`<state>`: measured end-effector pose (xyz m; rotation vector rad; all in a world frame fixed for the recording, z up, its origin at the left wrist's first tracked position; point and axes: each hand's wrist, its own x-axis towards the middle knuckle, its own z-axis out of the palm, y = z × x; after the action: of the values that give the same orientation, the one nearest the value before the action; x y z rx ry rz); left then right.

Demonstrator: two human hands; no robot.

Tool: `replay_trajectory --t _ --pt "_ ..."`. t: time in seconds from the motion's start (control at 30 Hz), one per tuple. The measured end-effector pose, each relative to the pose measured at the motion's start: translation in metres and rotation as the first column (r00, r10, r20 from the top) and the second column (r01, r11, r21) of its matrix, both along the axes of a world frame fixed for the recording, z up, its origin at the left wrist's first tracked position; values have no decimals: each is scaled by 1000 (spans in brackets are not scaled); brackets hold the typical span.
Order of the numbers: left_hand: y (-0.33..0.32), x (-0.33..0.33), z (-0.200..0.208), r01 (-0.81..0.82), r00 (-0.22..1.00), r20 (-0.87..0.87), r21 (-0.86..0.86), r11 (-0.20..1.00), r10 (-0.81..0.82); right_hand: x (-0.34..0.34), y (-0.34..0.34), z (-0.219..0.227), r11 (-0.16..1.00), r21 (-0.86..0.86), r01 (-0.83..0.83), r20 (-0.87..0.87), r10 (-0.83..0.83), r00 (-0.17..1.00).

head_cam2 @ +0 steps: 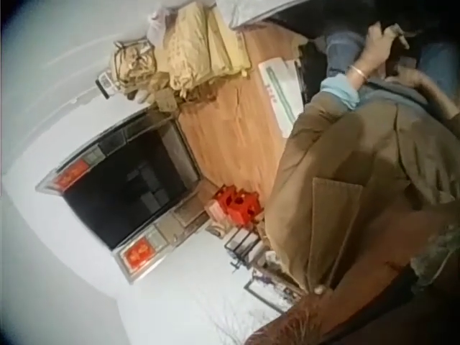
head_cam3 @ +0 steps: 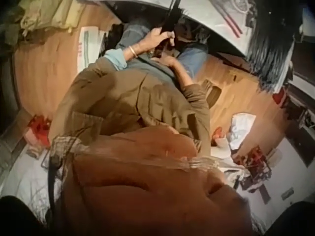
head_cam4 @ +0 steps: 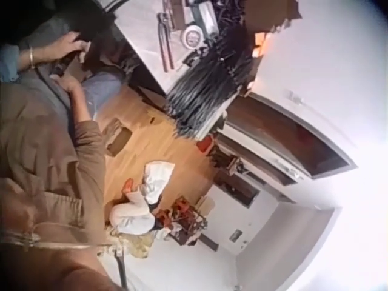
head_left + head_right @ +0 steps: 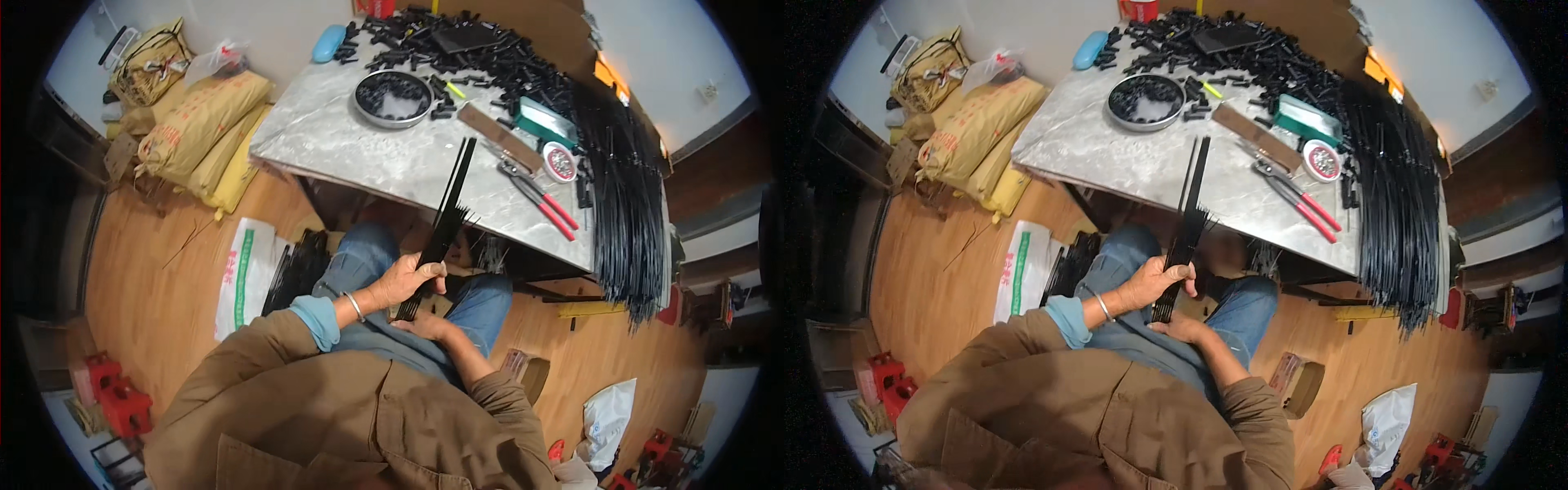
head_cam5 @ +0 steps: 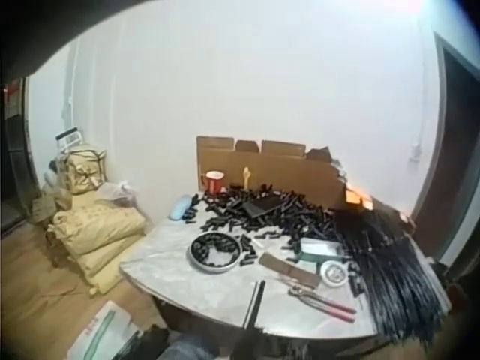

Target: Organizing and securing groups of black wires using plastic clips and pliers.

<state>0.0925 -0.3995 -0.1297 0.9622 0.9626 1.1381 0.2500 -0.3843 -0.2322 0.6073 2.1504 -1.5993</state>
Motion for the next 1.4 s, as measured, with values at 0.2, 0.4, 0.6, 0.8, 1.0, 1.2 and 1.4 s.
replay_trajectory --t 0.2,0.4,0.6,0.8,1.0,1.2,1.4 --pt "3 6 60 -2 997 79 50 999 -2 10 -31 -41 993 -79 -86 -95 79 992" --pt "2 32 64 114 990 91 -16 993 -112 16 16 117 989 -143 -36 19 39 999" --pt "4 53 70 234 957 161 55 971 -240 66 116 255 734 -412 540 -671 -645 365" --pt "13 43 60 198 883 446 -74 977 -145 23 49 325 875 -362 322 -792 -470 389" --pt "3 41 56 27 990 136 -34 999 -22 34 24 307 614 -528 587 -702 -704 106" --pt "-8 37 75 56 948 318 -133 989 -11 41 64 236 563 363 743 -436 -602 669" --pt "-10 35 76 3 952 302 -132 991 37 38 62 235 511 547 663 -444 -495 747"
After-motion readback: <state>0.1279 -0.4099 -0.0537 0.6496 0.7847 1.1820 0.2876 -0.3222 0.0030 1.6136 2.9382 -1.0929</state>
